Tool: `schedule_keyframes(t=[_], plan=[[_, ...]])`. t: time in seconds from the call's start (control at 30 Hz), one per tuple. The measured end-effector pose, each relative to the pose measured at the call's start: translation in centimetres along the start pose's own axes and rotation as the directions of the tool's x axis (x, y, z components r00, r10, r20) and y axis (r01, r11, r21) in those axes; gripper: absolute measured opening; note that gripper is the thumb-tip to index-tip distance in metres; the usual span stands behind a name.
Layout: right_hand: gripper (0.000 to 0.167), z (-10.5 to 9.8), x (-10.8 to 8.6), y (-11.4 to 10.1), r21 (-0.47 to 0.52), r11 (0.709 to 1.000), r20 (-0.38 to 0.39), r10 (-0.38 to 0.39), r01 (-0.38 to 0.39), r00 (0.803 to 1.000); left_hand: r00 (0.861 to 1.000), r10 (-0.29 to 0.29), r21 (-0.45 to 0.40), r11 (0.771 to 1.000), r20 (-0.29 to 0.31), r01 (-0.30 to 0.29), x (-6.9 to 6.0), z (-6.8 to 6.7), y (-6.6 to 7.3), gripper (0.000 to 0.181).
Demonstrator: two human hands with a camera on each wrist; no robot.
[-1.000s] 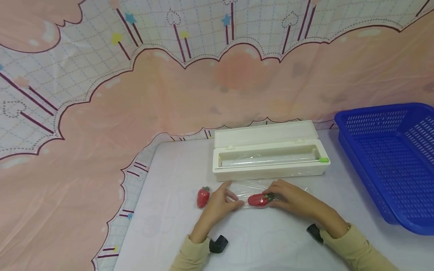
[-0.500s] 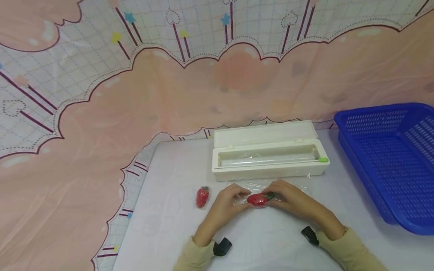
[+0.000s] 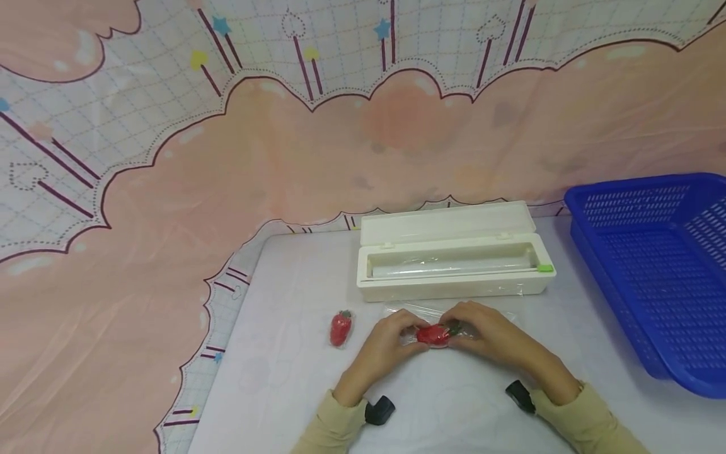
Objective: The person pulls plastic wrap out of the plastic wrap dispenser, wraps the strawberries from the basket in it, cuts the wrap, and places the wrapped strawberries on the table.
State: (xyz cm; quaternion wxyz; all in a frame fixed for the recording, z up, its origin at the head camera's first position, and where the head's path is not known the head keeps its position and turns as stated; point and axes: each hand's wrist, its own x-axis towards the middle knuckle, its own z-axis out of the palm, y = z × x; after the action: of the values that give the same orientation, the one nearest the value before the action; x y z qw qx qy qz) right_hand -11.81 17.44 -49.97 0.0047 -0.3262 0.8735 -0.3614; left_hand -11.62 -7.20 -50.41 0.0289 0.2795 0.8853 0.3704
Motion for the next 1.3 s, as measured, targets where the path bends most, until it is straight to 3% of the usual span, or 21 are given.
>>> schedule_keyframes(t=[0.2,0.37,0.63,0.9,1.1,1.3], plan=[[0.020,-0.2,-0.1,-0.3,0.008,0.999,0.024,0.049,-0.049,0.998,0.999,-0.053,-0.040,0.998,0.005,0.053,0.0,0.1,-0.1,0.025],[0.020,-0.4,0.0,-0.6,-0.032,0.998,0.039,0.063,-0.062,0.997,0.999,-0.042,-0.027,0.999,-0.008,0.042,0.1,0.0,-0.1,0.021],[0.018,-0.7,0.0,-1.6,-0.142,0.990,0.006,0.015,-0.014,1.000,0.996,-0.082,-0.026,0.996,0.031,0.083,0.2,-0.2,0.3,0.018],[0.022,-0.2,0.2,-2.0,-0.145,0.989,-0.022,0.023,-0.026,0.999,0.990,-0.128,-0.004,0.992,0.057,0.129,0.3,-0.3,0.9,0.018],[0.018,-0.2,0.4,-2.0,-0.055,0.992,0.034,0.111,-0.109,0.993,0.974,-0.205,-0.056,0.976,0.091,0.211,0.4,-0.3,1.3,0.020],[0.018,-0.2,0.4,-1.7,0.027,0.987,0.084,0.155,-0.158,0.984,0.964,-0.253,-0.126,0.957,0.080,0.261,0.4,-0.1,1.3,0.021]])
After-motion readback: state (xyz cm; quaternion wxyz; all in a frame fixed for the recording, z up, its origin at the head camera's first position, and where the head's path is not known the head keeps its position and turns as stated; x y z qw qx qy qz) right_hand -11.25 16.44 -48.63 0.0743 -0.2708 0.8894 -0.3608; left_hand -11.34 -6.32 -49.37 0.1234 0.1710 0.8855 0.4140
